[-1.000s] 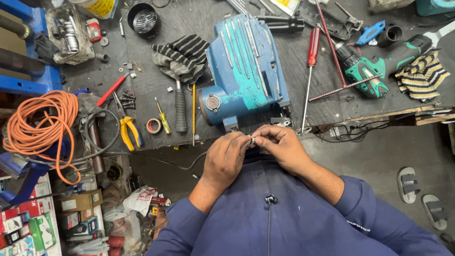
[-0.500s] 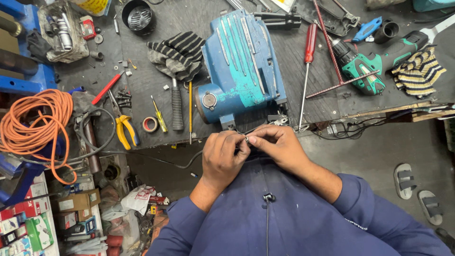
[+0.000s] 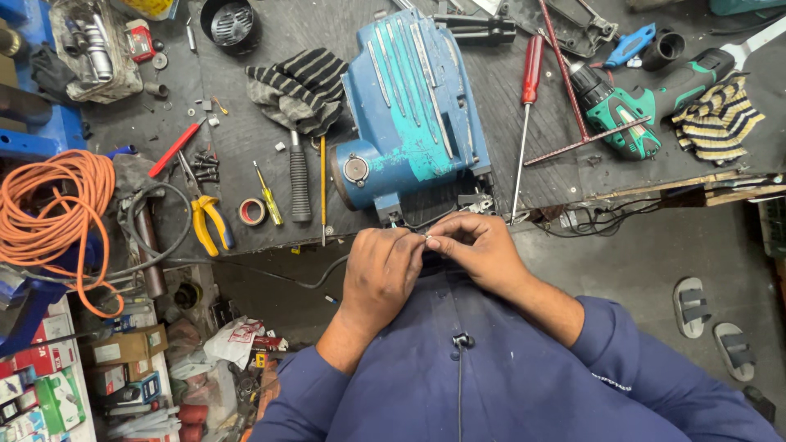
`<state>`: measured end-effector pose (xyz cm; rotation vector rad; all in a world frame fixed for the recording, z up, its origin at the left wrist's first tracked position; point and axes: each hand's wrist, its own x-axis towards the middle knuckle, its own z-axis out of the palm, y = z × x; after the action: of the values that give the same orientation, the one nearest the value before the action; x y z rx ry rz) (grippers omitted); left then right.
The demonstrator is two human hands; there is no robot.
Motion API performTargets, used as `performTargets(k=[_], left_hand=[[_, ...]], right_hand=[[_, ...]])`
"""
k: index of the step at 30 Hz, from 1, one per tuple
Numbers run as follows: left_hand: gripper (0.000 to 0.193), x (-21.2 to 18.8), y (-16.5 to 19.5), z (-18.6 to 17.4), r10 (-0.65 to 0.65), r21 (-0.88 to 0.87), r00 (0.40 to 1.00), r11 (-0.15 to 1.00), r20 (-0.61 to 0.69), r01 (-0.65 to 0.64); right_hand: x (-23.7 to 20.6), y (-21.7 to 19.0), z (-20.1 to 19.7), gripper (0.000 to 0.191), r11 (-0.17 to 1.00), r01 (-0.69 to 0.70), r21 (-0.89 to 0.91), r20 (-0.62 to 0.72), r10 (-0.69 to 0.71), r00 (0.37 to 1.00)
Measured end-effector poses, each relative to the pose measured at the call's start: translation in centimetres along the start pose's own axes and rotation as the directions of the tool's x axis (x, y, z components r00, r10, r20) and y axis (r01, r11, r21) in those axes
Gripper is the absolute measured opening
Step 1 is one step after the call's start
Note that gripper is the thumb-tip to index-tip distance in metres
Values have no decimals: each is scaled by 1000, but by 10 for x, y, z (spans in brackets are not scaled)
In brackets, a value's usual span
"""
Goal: The person repairs a blue electric planer on a cluttered workbench. They handle small screws and wires by hand, use a screwdriver to unscrew and tighten parts on the tool's base, pick up and reposition components, and manipulate the tool's handle and housing throughout the episode.
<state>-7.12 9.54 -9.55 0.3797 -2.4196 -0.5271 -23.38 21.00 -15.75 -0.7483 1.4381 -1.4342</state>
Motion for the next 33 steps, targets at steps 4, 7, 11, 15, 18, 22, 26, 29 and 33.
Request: performTargets(k=[4,7,11,15,18,22,26,29,33], left_hand=[[16,-5,4,3,-117,-111,992,986,38,121],[10,-10,12,11,-320,-247,944,911,83,330],[7,-21,16,22,-622,-513,725,537,297,670],[9,-35,10,29,-557,-698,778,432,292,571],[12,-42,4,40,-519,-834,804,276,290,479],[15,-50,-1,53,-528,-881,802,193,278,433],[13,-51,2,57,-546,-855,808,290,222,431],[14,-46,7,53,-536,-806,824,396,186,440],[14,-33,16,38,-546,-623,824,596,149,507]], right_hand=[[-1,11,0,12,994,46,102,6,-47,999],[0,16,-1,10,993,81,88,45,-85,995],[-2,18,-3,11,985,23,172,42,-31,999],[-2,15,-4,11,987,146,69,55,-150,987],[-1,10,-3,11,981,189,44,50,-191,980],[-6,2,0,7,978,201,61,37,-203,978],[-13,-10,1,11,945,320,-58,83,-315,945],[-18,-23,3,12,921,300,-248,45,-298,953],[-24,-42,6,12,806,335,-488,68,-348,935]])
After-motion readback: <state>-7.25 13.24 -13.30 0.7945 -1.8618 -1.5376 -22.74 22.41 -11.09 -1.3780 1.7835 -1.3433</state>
